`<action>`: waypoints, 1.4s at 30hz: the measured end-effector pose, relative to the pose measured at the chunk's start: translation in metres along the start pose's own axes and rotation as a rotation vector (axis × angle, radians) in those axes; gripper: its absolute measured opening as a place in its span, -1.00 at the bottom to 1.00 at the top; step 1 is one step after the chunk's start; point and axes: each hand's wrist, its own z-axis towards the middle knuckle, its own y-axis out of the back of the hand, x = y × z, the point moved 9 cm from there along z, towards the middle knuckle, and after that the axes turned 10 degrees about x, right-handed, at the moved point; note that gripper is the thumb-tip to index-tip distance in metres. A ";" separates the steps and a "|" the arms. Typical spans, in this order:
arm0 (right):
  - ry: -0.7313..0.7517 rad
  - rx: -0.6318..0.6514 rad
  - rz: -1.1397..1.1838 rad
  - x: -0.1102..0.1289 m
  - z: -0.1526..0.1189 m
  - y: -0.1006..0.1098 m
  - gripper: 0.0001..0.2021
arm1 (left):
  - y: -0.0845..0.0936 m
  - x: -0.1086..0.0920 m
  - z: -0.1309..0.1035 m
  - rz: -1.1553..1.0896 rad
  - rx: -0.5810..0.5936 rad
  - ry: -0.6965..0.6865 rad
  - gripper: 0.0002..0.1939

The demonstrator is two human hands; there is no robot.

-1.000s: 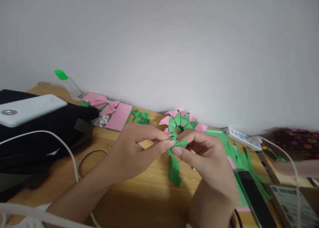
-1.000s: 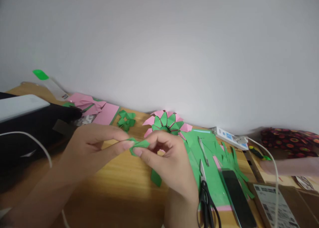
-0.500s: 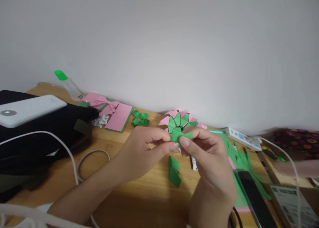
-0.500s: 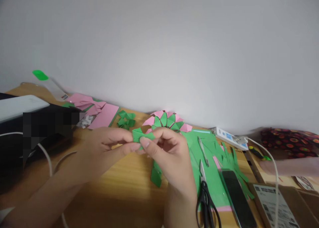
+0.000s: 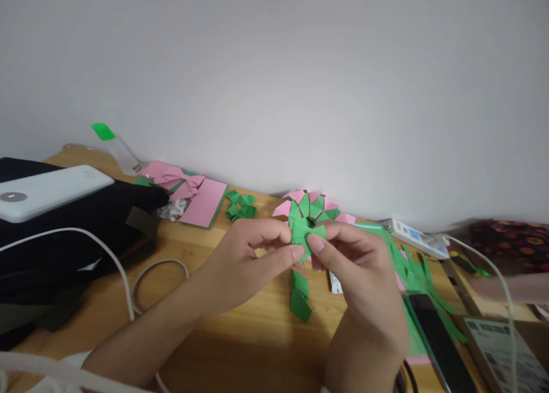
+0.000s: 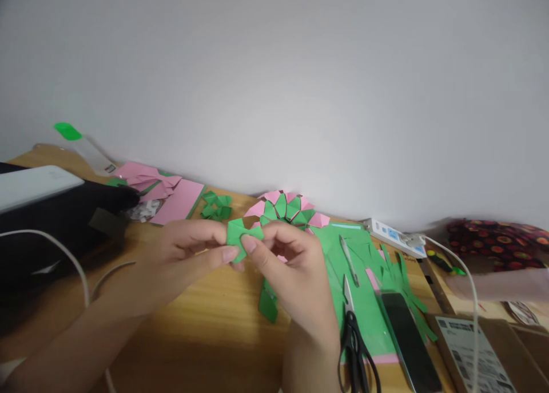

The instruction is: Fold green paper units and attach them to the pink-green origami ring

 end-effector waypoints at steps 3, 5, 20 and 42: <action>-0.003 0.012 0.004 0.001 0.001 -0.002 -0.79 | -0.003 -0.002 0.000 0.000 0.040 -0.016 -0.73; -0.015 0.035 0.008 0.000 0.001 -0.004 -0.78 | -0.002 -0.005 0.000 0.027 0.029 -0.040 -0.71; 0.112 0.309 0.199 0.004 -0.001 -0.034 -0.74 | -0.006 -0.007 0.000 -0.235 0.057 -0.057 -0.67; 0.067 0.298 0.426 -0.010 -0.004 -0.038 -0.70 | -0.013 -0.007 -0.001 -0.318 0.087 -0.086 -0.61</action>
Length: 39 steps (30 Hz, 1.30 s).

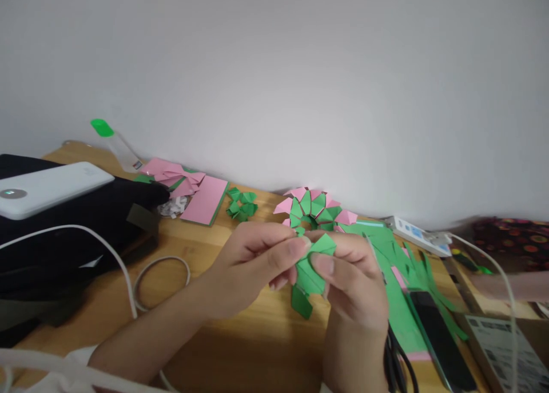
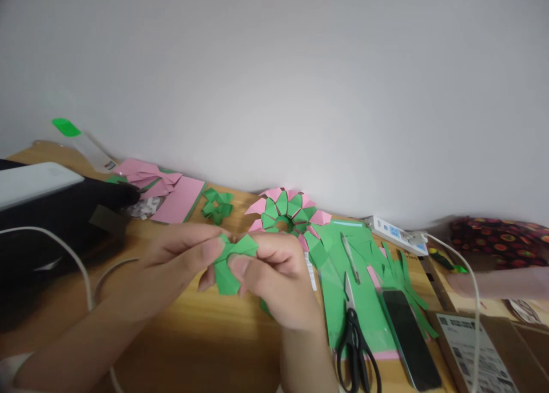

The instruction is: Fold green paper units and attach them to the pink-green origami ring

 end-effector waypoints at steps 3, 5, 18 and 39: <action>0.039 0.043 0.005 0.004 0.003 -0.006 -0.72 | 0.001 -0.003 -0.001 0.009 -0.013 -0.034 -0.65; 0.081 0.037 -0.013 0.008 0.003 -0.006 -0.74 | 0.001 -0.005 -0.003 0.036 -0.014 -0.043 -0.68; 0.066 -0.083 -0.149 0.012 0.004 0.003 -0.74 | 0.005 -0.014 -0.002 0.169 -0.028 -0.098 -0.67; 0.044 -0.251 -0.726 0.033 0.002 0.010 -0.62 | 0.027 0.002 -0.001 0.204 -0.126 0.099 -0.70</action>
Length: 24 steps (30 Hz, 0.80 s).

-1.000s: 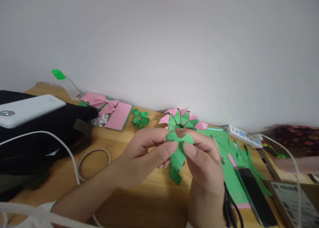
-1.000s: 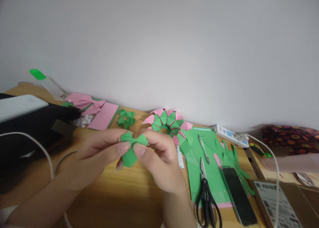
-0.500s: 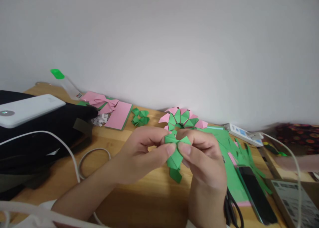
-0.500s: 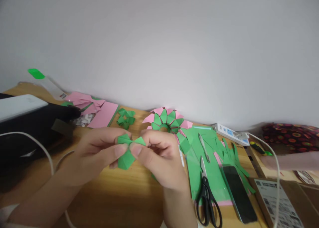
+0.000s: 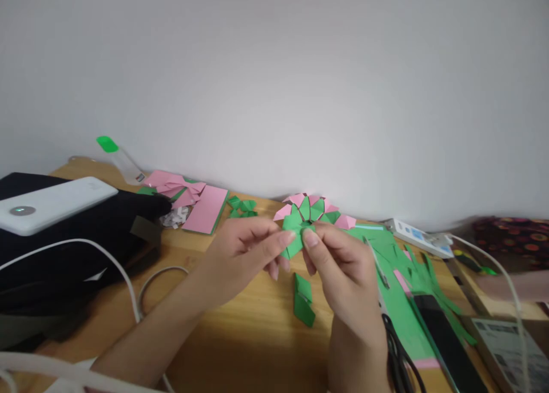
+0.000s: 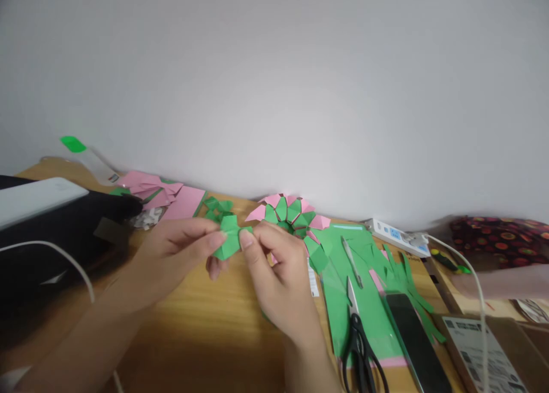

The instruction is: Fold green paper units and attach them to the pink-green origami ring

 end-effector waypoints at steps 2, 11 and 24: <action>-0.004 -0.022 -0.011 -0.001 0.000 0.001 -0.60 | -0.002 -0.001 -0.001 0.026 0.028 -0.008 -0.71; 0.025 -0.055 0.117 -0.005 -0.001 0.003 -0.81 | -0.015 0.003 -0.005 0.049 0.158 0.050 -0.70; -0.035 -0.096 0.246 -0.012 -0.007 0.008 -0.82 | -0.015 -0.005 -0.002 0.261 0.099 -0.074 -0.67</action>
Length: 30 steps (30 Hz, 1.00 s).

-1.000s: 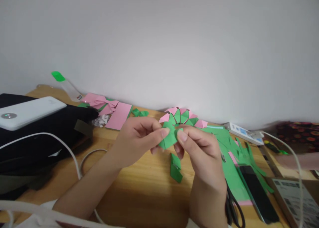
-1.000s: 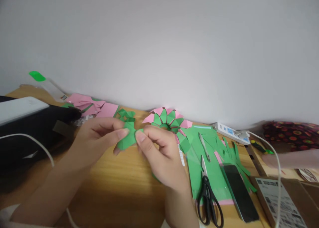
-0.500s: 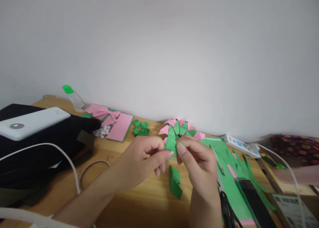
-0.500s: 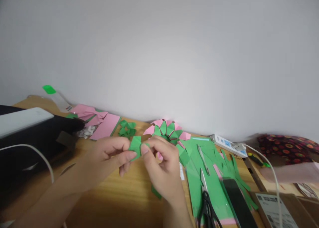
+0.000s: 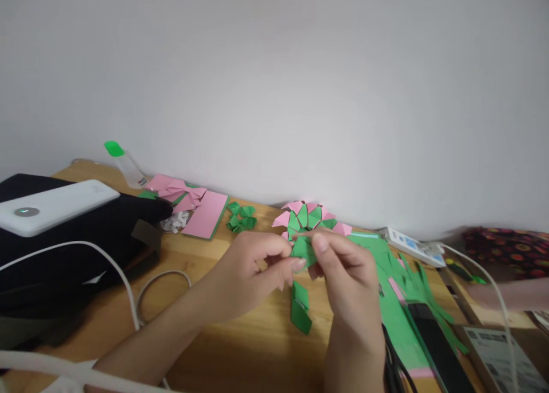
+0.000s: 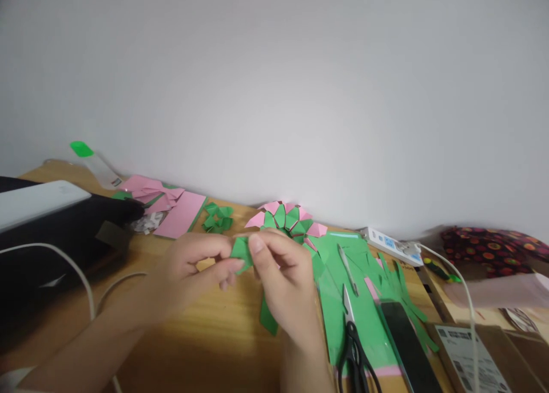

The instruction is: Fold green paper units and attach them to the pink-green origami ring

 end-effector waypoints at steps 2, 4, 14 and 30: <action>-0.004 -0.031 0.042 -0.001 0.000 0.005 -0.77 | 0.004 0.000 0.001 -0.075 -0.056 -0.005 -0.67; 0.001 -0.041 0.066 0.000 -0.001 0.009 -0.81 | 0.007 0.000 0.001 -0.143 -0.097 -0.012 -0.68; -0.179 0.039 0.496 -0.017 0.006 0.001 -0.76 | 0.001 -0.007 0.000 -0.158 -0.006 -0.022 -0.69; -0.389 0.423 0.835 -0.027 0.003 -0.034 -0.84 | -0.002 -0.004 0.000 -0.160 0.040 -0.006 -0.68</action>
